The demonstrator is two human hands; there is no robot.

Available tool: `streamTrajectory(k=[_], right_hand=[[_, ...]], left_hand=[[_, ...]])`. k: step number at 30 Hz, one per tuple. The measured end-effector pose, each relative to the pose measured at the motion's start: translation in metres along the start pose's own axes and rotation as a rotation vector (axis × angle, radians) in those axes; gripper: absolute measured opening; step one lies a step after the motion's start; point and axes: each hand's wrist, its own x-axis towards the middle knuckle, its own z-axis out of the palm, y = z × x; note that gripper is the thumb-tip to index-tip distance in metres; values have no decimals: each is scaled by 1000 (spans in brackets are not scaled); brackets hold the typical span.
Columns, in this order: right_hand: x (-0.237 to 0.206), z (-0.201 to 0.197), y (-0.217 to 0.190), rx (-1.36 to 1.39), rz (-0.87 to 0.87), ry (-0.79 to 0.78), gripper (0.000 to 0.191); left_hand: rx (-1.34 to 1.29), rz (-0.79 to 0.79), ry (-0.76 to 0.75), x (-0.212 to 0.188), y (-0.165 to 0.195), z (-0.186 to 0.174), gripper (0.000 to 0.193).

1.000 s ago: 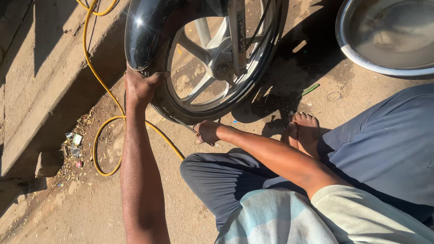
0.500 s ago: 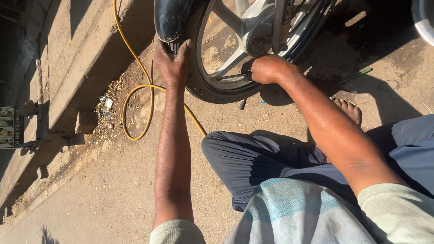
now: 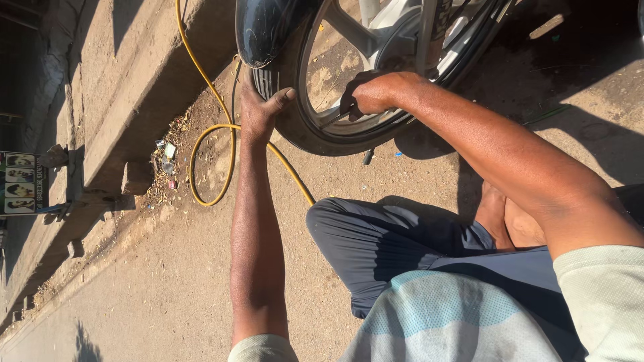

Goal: The person is repairing a motorcycle tire. They use a tire lever to pry the tire bead away from the rim and then use their hands to pull the tire off the rim.

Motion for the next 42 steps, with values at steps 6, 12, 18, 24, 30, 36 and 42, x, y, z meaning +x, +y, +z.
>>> streamTrajectory(k=[6, 12, 18, 24, 30, 36, 42], right_hand=[[-37, 74, -40, 837, 111, 39, 26], [-31, 195, -131, 1153, 91, 738, 29], [10, 227, -186, 1334, 67, 871, 14], [-9, 226, -110, 1168, 32, 582, 15], [-36, 192, -83, 811, 12, 435, 22], [-47, 137, -107, 1237, -164, 447, 19], [-25, 103, -113, 1546, -262, 301, 14]], left_hand=[[-123, -19, 36, 4, -8, 2, 95], [-119, -38, 30, 0, -1, 4, 83], [191, -40, 277, -18, -6, 25, 90], [413, 155, 514, -46, -94, 45, 112], [-246, -210, 638, -88, -133, 81, 72], [-291, 36, 385, -22, -34, 41, 54], [201, 238, 128, 28, 51, 19, 77]])
